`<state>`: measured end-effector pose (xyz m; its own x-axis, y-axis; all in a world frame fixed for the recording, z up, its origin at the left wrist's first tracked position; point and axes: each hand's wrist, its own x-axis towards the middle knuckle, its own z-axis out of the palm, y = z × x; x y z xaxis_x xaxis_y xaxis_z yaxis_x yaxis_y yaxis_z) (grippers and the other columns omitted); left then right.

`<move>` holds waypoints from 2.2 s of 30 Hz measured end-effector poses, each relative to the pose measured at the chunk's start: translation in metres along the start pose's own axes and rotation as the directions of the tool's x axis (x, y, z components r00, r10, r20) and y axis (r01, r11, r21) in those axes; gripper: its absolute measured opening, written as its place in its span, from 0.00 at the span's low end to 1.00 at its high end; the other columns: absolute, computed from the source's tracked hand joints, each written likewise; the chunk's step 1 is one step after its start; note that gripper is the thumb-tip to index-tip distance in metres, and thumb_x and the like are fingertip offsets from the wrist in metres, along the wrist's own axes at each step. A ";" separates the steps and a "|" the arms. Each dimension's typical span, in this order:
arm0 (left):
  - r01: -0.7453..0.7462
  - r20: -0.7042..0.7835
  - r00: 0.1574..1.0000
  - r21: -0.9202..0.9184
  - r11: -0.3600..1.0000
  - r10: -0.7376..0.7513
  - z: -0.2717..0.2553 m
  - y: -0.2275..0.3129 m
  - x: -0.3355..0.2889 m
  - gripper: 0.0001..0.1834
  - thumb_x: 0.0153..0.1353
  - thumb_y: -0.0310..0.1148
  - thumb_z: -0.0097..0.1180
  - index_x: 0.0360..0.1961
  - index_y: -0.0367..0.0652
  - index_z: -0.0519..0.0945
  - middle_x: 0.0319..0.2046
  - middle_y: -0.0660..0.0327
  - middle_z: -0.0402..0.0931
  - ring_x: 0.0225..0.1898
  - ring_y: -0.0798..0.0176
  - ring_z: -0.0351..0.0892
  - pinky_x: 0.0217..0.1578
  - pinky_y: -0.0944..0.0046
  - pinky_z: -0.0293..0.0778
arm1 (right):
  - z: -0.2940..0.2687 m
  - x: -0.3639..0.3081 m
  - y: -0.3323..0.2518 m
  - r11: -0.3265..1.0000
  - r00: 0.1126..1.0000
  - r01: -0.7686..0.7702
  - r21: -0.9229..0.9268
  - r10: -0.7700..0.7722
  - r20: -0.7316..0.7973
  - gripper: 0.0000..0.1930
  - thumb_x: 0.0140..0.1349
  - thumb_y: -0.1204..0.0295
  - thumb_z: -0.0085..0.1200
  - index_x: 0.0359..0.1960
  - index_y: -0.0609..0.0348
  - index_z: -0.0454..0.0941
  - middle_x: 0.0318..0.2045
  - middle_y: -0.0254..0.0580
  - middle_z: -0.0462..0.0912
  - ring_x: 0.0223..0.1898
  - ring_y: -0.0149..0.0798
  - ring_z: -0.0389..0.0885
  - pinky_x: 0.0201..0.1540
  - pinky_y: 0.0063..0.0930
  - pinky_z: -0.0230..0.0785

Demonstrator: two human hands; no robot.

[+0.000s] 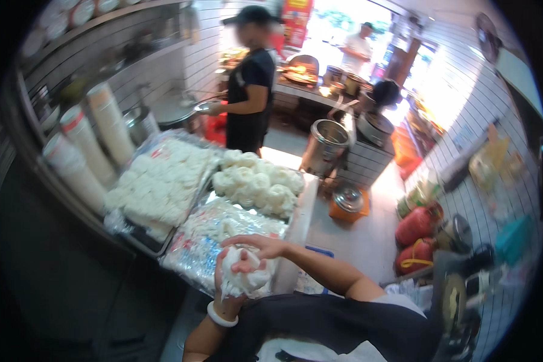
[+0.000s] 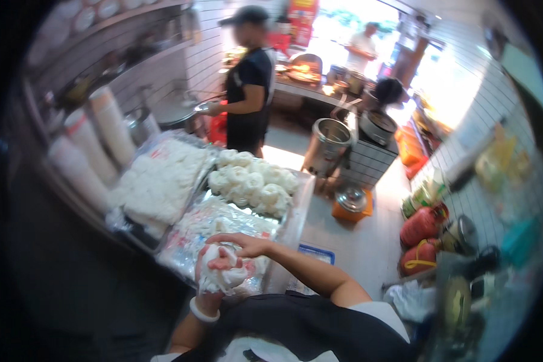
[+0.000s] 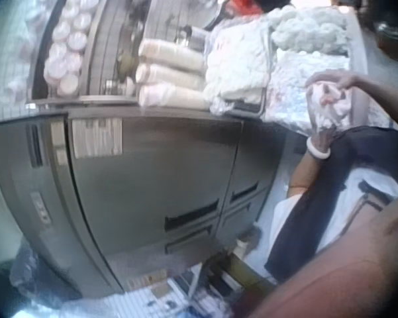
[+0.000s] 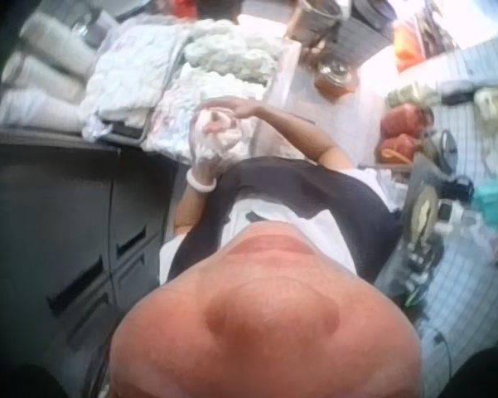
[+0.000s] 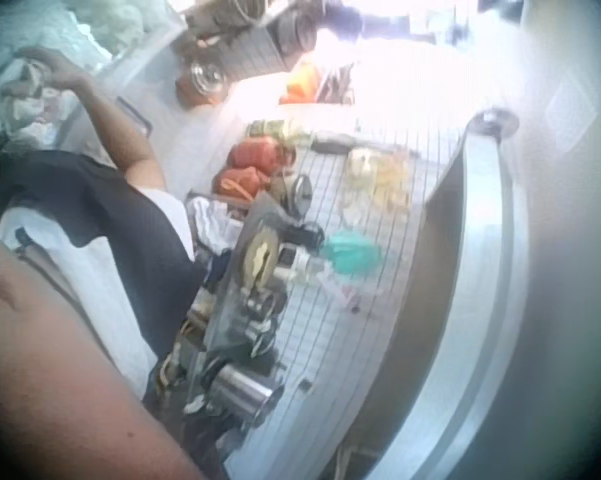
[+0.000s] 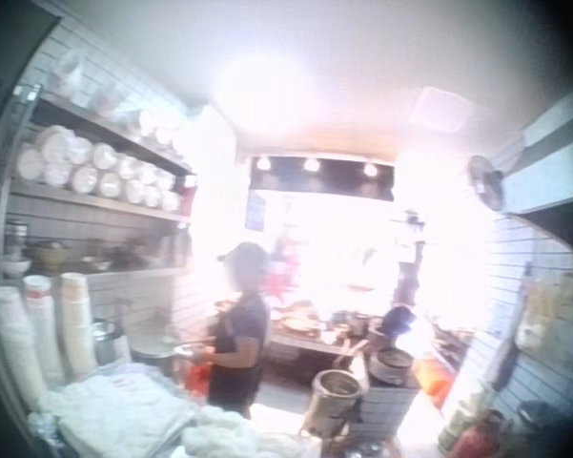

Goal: The person repeatedly picks up portions of white dough, shapes them into balls, and places them into a tray. Later, the person stirs meat in a wok and pours soaked grains from a red bucket into a blue colander.

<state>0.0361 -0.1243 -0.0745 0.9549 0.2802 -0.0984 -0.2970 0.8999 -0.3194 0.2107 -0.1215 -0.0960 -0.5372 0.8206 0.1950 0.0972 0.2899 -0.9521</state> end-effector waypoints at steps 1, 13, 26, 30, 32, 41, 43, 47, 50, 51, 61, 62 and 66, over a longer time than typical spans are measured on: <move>-0.025 -0.080 0.996 0.118 0.993 0.034 0.002 0.000 -0.002 0.25 0.58 0.50 0.38 0.33 0.35 0.74 0.12 0.69 0.68 0.20 0.69 0.71 0.55 0.59 0.55 | 0.012 0.004 -0.003 0.993 0.992 -0.016 -0.115 0.001 -0.129 0.35 0.51 0.54 0.53 0.57 0.60 0.59 0.57 0.47 0.61 0.60 0.43 0.55 0.61 0.34 0.43; -0.202 -0.050 0.976 0.164 0.966 0.212 -0.007 0.003 -0.001 0.33 0.58 0.54 0.36 0.50 0.31 0.64 0.15 0.67 0.71 0.26 0.63 0.74 0.51 0.56 0.61 | 0.060 0.014 0.037 0.894 0.959 -0.045 0.447 0.164 -0.232 0.23 0.50 0.60 0.52 0.45 0.60 0.68 0.39 0.42 0.73 0.41 0.37 0.71 0.42 0.29 0.64; 0.099 -0.014 0.995 0.337 0.936 -0.100 -0.002 0.024 -0.027 0.44 0.56 0.62 0.28 0.57 0.28 0.53 0.22 0.54 0.74 0.31 0.49 0.75 0.44 0.57 0.66 | 0.045 -0.018 0.015 0.139 0.929 -0.368 0.919 0.089 0.359 0.20 0.50 0.70 0.56 0.43 0.68 0.66 0.33 0.39 0.74 0.35 0.30 0.72 0.38 0.20 0.65; 0.047 -0.083 0.996 0.481 0.875 -0.008 -0.002 0.022 -0.021 0.44 0.57 0.62 0.24 0.52 0.24 0.60 0.21 0.54 0.74 0.29 0.50 0.75 0.43 0.61 0.67 | 0.052 -0.022 0.012 0.400 0.934 -0.256 0.880 0.336 0.119 0.11 0.54 0.71 0.48 0.35 0.66 0.69 0.25 0.44 0.76 0.21 0.32 0.74 0.23 0.20 0.65; 0.030 -0.018 1.000 0.645 0.763 -0.023 -0.005 0.023 -0.016 0.44 0.58 0.62 0.22 0.49 0.24 0.64 0.21 0.53 0.75 0.28 0.50 0.76 0.42 0.60 0.69 | 0.055 -0.023 0.012 0.381 0.893 -0.240 0.893 0.448 0.049 0.08 0.54 0.72 0.47 0.31 0.65 0.69 0.20 0.43 0.74 0.15 0.32 0.70 0.17 0.20 0.62; -0.241 0.039 0.889 0.887 0.393 0.456 -0.054 0.079 0.039 0.33 0.59 0.56 0.35 0.35 0.31 0.74 0.23 0.55 0.76 0.25 0.60 0.77 0.28 0.69 0.72 | 0.029 0.001 0.035 0.835 0.672 -0.278 0.475 0.522 -0.525 0.11 0.44 0.70 0.50 0.28 0.66 0.75 0.21 0.40 0.76 0.19 0.30 0.72 0.21 0.21 0.65; -0.187 0.079 0.737 0.978 0.089 0.671 -0.065 0.095 0.055 0.29 0.59 0.53 0.41 0.38 0.32 0.72 0.28 0.54 0.75 0.29 0.63 0.76 0.31 0.69 0.71 | 0.009 0.006 0.045 0.842 0.617 -0.469 0.267 0.529 -0.583 0.13 0.41 0.71 0.52 0.28 0.68 0.75 0.21 0.40 0.77 0.21 0.31 0.74 0.24 0.24 0.66; -0.057 0.001 0.591 0.998 0.041 0.806 -0.079 0.108 0.088 0.30 0.57 0.52 0.46 0.48 0.33 0.64 0.40 0.49 0.69 0.41 0.61 0.70 0.38 0.64 0.68 | -0.015 0.026 0.083 0.721 0.538 -0.691 -0.056 0.461 -0.706 0.16 0.38 0.68 0.53 0.28 0.69 0.75 0.19 0.42 0.77 0.22 0.32 0.75 0.26 0.27 0.66; 0.058 0.094 0.359 0.991 -0.122 0.929 -0.090 0.103 0.107 0.37 0.54 0.55 0.47 0.52 0.34 0.56 0.46 0.43 0.62 0.47 0.50 0.65 0.45 0.58 0.64 | -0.014 0.039 0.118 0.741 0.419 -0.669 0.062 0.444 -0.792 0.19 0.40 0.67 0.57 0.33 0.70 0.74 0.23 0.45 0.77 0.24 0.33 0.75 0.26 0.27 0.67; 0.089 0.142 0.286 0.981 -0.174 0.948 -0.093 0.102 0.113 0.37 0.54 0.56 0.47 0.52 0.34 0.56 0.46 0.42 0.62 0.47 0.49 0.64 0.46 0.57 0.63 | -0.013 0.044 0.128 0.770 0.382 -0.624 0.134 0.450 -0.807 0.20 0.40 0.68 0.58 0.34 0.70 0.73 0.24 0.45 0.77 0.25 0.34 0.75 0.25 0.27 0.67; 0.090 0.472 0.401 0.832 -0.547 0.785 -0.115 0.151 0.147 0.46 0.48 0.54 0.56 0.59 0.37 0.50 0.51 0.39 0.56 0.53 0.44 0.59 0.51 0.55 0.59 | -0.038 0.070 0.143 0.592 0.615 0.090 0.801 0.599 -0.512 0.17 0.54 0.73 0.45 0.48 0.60 0.65 0.38 0.38 0.73 0.40 0.32 0.71 0.39 0.25 0.65; 0.035 0.479 0.426 0.839 -0.543 0.768 -0.113 0.161 0.152 0.46 0.47 0.52 0.58 0.58 0.36 0.49 0.50 0.39 0.57 0.52 0.44 0.59 0.51 0.54 0.59 | -0.041 0.074 0.141 0.550 0.628 0.147 0.822 0.591 -0.507 0.16 0.56 0.71 0.44 0.47 0.61 0.66 0.40 0.38 0.73 0.41 0.32 0.71 0.42 0.26 0.64; -0.303 0.311 0.606 0.941 -0.149 0.732 -0.097 0.200 0.170 0.34 0.45 0.34 0.62 0.52 0.35 0.61 0.43 0.50 0.69 0.43 0.56 0.70 0.43 0.59 0.69 | -0.056 0.092 0.130 0.579 0.638 0.166 0.799 0.555 -0.534 0.25 0.61 0.61 0.40 0.56 0.62 0.57 0.55 0.42 0.62 0.54 0.36 0.62 0.57 0.29 0.52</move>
<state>0.1393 0.0709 -0.2465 0.3613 0.9324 0.0000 -0.2457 0.0952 0.9647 0.2205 0.0195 -0.1888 0.1586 0.9475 -0.2777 -0.7019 -0.0896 -0.7066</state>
